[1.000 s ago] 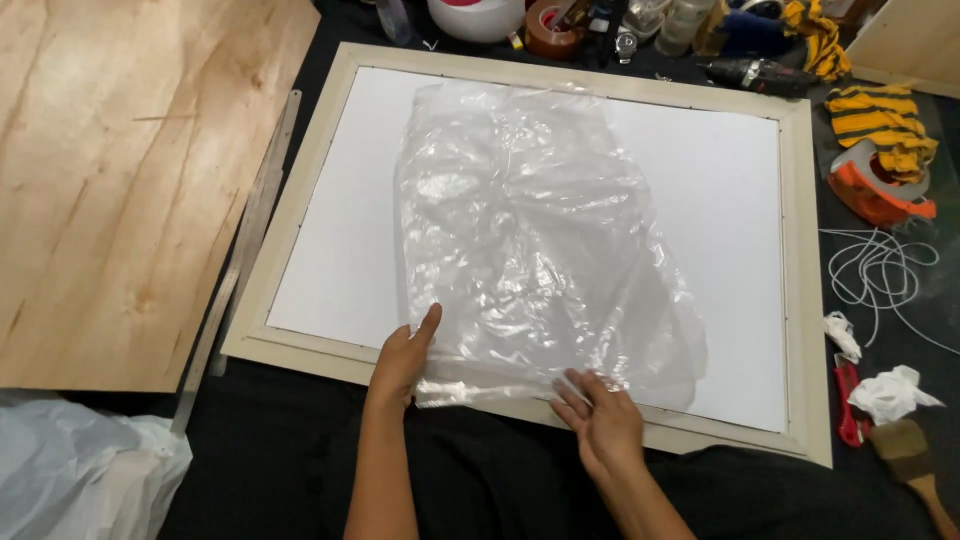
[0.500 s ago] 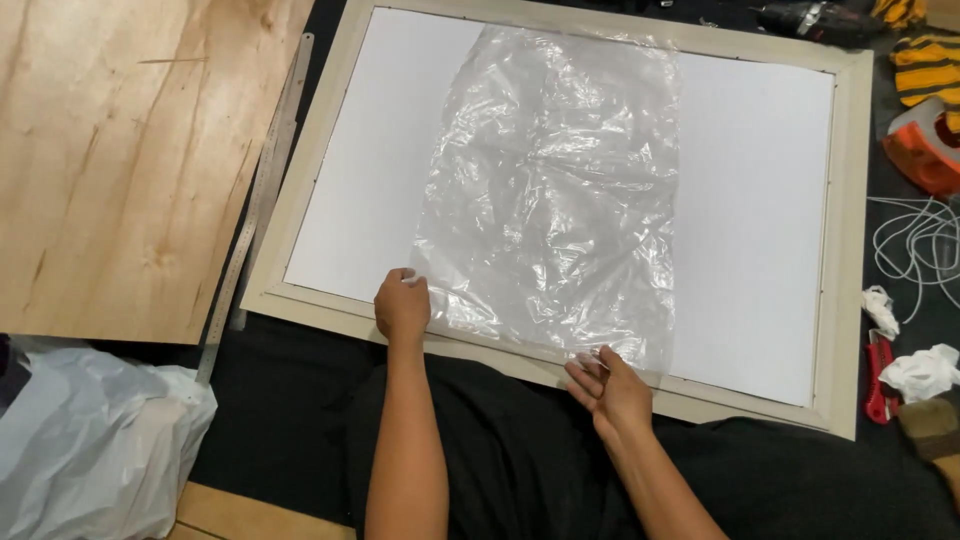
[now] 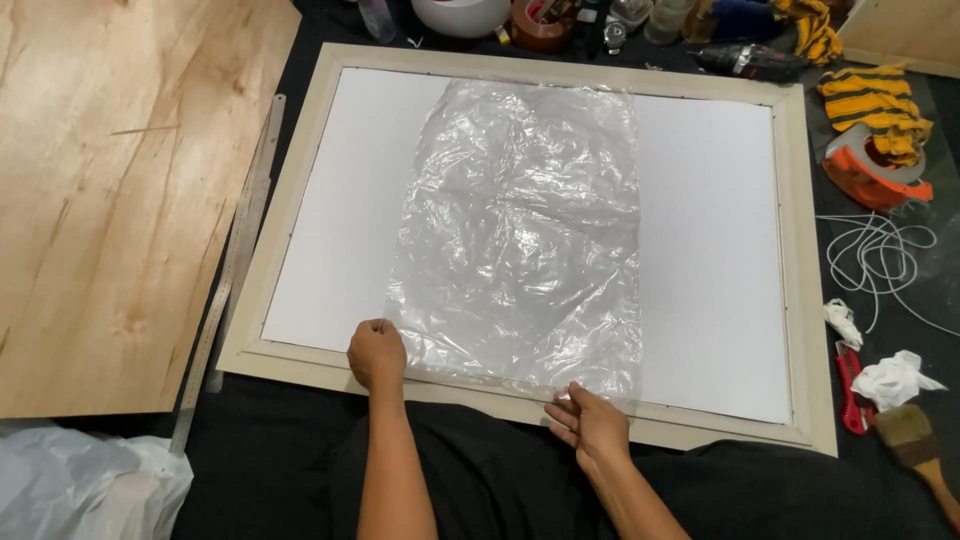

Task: The person unfolds a plastic sheet over a frame and cuts it to size using a utility knife.

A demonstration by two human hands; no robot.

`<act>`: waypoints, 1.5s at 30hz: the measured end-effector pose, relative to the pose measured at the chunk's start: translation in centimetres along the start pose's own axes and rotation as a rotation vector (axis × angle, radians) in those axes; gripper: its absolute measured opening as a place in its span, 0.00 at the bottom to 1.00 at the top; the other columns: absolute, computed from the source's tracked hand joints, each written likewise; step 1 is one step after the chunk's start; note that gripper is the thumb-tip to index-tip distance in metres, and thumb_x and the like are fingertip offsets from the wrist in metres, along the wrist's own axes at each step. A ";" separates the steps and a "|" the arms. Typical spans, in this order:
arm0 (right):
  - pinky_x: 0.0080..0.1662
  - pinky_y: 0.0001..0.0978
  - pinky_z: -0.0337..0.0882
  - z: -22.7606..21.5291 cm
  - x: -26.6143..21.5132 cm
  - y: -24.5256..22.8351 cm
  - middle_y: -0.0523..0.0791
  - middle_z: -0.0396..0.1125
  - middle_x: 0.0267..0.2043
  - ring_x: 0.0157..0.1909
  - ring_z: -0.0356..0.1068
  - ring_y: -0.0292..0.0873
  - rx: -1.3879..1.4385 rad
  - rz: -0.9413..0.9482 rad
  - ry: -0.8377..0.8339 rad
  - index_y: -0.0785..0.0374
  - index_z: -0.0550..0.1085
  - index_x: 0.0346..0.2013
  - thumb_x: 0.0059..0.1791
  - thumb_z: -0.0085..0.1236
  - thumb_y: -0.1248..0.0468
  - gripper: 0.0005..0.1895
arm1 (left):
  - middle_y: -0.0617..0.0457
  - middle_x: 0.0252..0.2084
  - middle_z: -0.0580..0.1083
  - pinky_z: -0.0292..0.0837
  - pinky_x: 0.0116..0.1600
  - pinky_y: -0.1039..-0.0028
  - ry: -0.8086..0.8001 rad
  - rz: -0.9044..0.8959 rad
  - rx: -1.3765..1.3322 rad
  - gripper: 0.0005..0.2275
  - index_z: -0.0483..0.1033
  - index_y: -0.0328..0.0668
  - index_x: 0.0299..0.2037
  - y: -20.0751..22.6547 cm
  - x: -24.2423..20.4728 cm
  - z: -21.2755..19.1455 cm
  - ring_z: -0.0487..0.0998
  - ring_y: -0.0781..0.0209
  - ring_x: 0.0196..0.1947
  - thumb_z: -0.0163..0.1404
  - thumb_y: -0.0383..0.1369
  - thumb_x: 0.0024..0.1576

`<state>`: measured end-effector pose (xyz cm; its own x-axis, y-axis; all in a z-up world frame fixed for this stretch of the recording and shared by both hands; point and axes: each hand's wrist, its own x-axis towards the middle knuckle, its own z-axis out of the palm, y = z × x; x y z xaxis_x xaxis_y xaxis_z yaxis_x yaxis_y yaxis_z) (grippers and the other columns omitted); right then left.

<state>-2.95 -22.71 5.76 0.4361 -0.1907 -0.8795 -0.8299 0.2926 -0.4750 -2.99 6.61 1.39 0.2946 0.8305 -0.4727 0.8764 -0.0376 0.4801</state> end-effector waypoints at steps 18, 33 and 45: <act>0.34 0.39 0.76 -3.0 -1.6 -2.3 0.51 0.71 0.37 0.40 0.79 0.54 0.023 -0.264 -0.025 0.69 0.74 0.42 0.53 0.59 0.60 0.13 | 0.54 0.37 0.81 0.76 0.48 0.76 0.019 0.128 -0.651 0.07 0.79 0.38 0.42 0.6 -10.0 -6.9 0.79 0.64 0.38 0.54 0.34 0.62; 0.29 0.39 0.73 -20.6 -4.2 -7.3 0.50 0.75 0.38 0.30 0.72 0.46 -0.036 -0.279 -0.320 0.69 0.77 0.49 0.50 0.58 0.68 0.13 | 0.31 0.73 0.53 0.63 0.70 0.37 -1.242 -0.025 -1.691 0.42 0.56 0.37 0.72 -15.0 -21.1 2.8 0.59 0.26 0.71 0.66 0.54 0.59; 0.38 0.52 0.71 -67.6 26.7 -10.3 0.73 0.72 0.34 0.33 0.73 0.67 -0.378 -0.557 -0.197 0.90 0.74 0.41 0.53 0.48 0.81 0.08 | 0.49 0.34 0.77 0.74 0.37 0.71 -0.604 -0.107 -1.064 0.11 0.74 0.39 0.46 -5.2 -18.4 -1.5 0.77 0.60 0.32 0.58 0.29 0.56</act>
<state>-6.29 -94.13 -10.81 0.8570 -0.0340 -0.5143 -0.5130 -0.1518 -0.8449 -13.52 -7.63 8.68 0.6172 0.4000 -0.6776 0.2428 0.7223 0.6475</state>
